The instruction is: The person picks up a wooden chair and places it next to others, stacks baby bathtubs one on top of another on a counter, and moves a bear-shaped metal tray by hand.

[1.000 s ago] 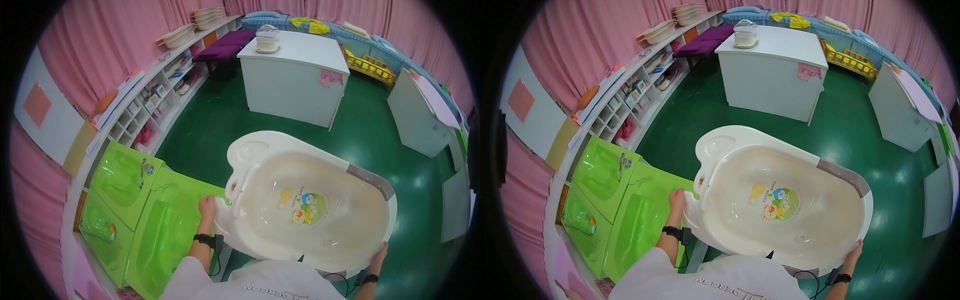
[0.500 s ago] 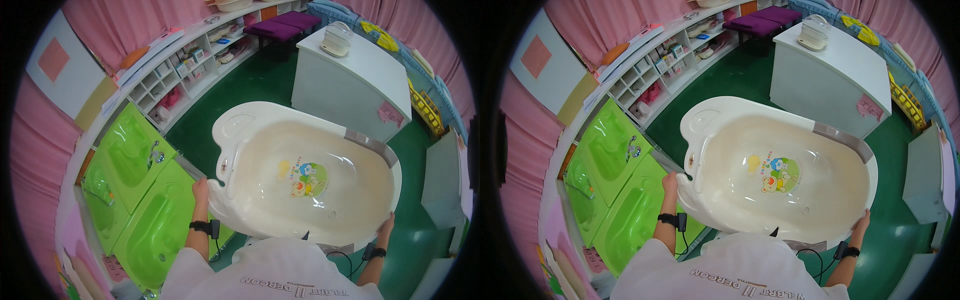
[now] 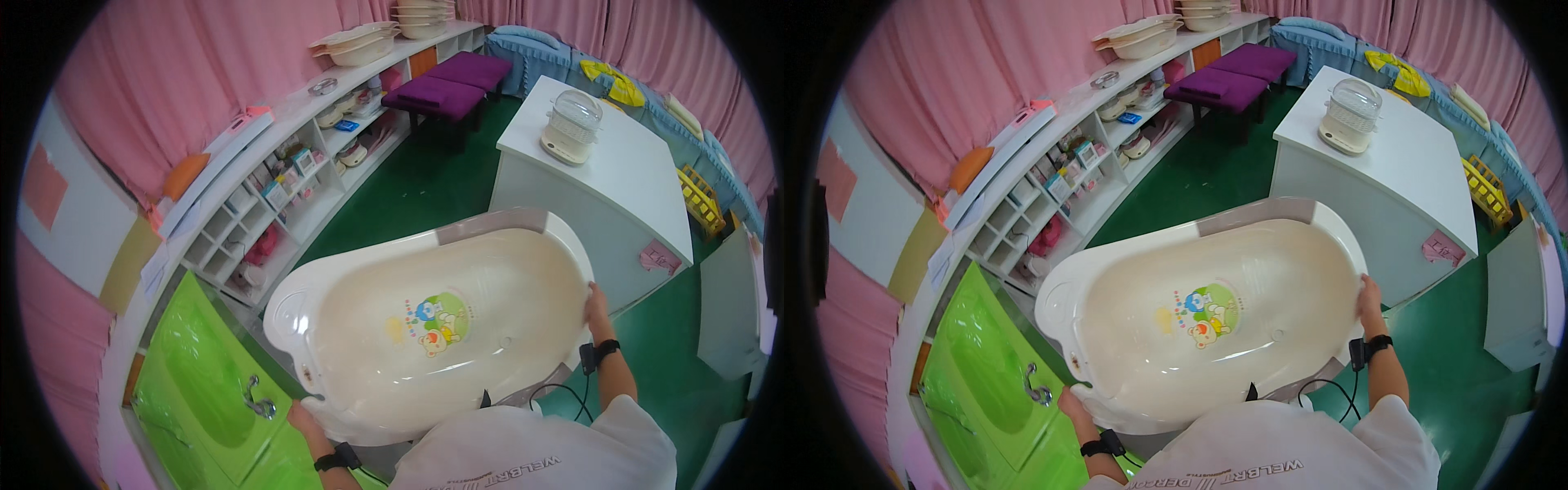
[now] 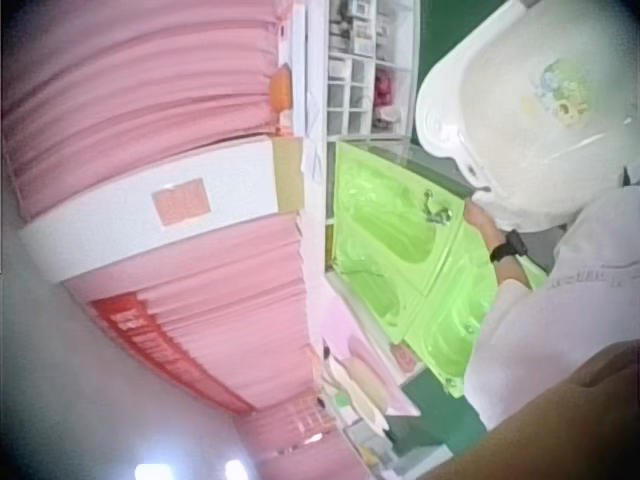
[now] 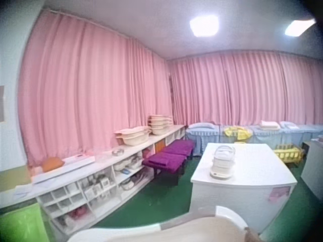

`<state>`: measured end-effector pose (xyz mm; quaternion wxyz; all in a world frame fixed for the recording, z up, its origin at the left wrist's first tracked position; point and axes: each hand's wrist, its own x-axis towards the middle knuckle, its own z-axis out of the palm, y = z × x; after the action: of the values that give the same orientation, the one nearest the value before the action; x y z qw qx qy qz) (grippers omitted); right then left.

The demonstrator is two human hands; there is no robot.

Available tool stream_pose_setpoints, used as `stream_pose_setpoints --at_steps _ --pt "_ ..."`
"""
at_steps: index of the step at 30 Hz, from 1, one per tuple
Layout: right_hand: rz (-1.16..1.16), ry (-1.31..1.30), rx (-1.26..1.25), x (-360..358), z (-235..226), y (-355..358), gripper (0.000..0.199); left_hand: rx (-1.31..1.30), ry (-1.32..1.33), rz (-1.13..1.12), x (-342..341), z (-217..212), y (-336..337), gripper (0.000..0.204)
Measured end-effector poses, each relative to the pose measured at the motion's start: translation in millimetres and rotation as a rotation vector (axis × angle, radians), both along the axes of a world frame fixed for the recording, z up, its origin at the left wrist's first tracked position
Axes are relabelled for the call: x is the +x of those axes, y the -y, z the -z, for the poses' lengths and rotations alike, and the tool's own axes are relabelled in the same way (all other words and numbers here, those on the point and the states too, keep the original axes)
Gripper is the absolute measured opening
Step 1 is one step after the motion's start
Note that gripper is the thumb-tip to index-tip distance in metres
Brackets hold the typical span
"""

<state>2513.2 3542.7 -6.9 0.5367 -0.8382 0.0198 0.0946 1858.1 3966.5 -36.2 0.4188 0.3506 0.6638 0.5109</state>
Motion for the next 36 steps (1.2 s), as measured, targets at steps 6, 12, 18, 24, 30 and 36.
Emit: stream_pose_setpoints --at_steps 6,12,18,24,30,36 --pt "0.042 -0.225 0.149 36.8 -29.0 -173.1 0.049 -0.054 -0.215 -0.028 31.5 -32.5 -107.2 0.025" --pt "-0.022 -0.336 0.173 133.8 16.2 -340.1 0.049 0.041 -0.036 -0.146 91.8 -11.3 -252.2 0.022" --pt "-0.020 -0.242 0.358 227.8 -2.3 -516.7 0.040 0.070 -0.181 -0.125 235.9 -95.0 -386.1 0.027" --pt "0.029 -0.216 0.369 333.7 -43.6 -622.6 0.036 0.074 0.011 0.007 296.4 -50.3 -505.2 0.029" --pt "0.035 -0.210 0.303 452.3 -56.9 -683.6 0.042 0.047 -0.313 0.195 438.2 12.3 -642.6 0.032" --pt "0.179 -0.044 0.408 565.2 -31.7 -715.4 0.039 0.051 0.222 0.044 665.5 -48.5 -768.3 0.021"
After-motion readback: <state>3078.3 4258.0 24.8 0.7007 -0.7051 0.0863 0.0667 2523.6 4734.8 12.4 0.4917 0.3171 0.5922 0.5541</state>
